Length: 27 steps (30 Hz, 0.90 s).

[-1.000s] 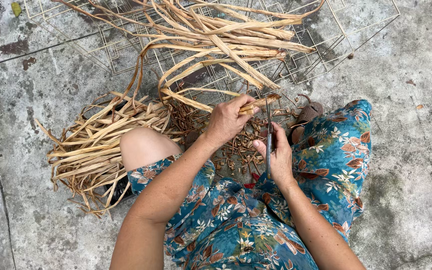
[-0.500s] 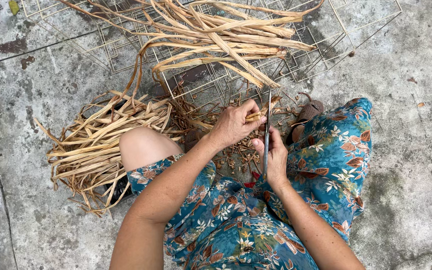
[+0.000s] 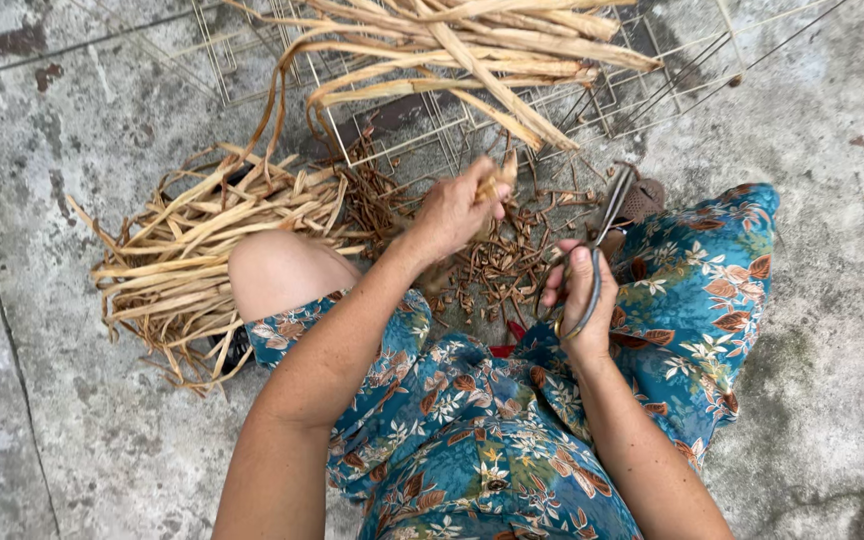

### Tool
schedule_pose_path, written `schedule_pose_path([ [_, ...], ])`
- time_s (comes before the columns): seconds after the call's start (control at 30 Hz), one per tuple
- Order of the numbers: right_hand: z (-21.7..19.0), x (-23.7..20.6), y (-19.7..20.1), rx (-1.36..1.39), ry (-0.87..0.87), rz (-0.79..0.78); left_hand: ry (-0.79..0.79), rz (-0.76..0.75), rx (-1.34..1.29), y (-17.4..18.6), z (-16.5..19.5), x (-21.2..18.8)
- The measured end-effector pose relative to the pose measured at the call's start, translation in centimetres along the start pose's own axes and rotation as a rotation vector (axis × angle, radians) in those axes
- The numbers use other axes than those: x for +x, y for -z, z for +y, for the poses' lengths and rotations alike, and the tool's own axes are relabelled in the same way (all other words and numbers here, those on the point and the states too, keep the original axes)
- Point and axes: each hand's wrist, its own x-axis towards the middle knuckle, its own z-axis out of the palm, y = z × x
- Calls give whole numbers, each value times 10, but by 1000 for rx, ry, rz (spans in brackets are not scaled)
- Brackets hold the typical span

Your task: The person sits on the ground and trims dried palm leaves with scissors, cutting off thin edge strips and discarding the trimmings beside them, then places the trimmed leaves onto wire frames in front of them.

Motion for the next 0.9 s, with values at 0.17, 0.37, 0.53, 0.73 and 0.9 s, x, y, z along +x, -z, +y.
schedule_pose_path([
  [0.17,14,16,8,110,-79,79,60,70,234,-14,-26,18],
  [0.37,25,30,17,197,-137,97,342,-285,433,-59,-86,62],
  [0.53,32,41,26,290,-219,136,534,-539,556,-90,-146,83],
  [0.73,38,49,25,336,-329,171,747,-462,444,-114,-180,80],
  [0.9,36,55,17,242,-403,155,799,-565,477,-124,-178,101],
])
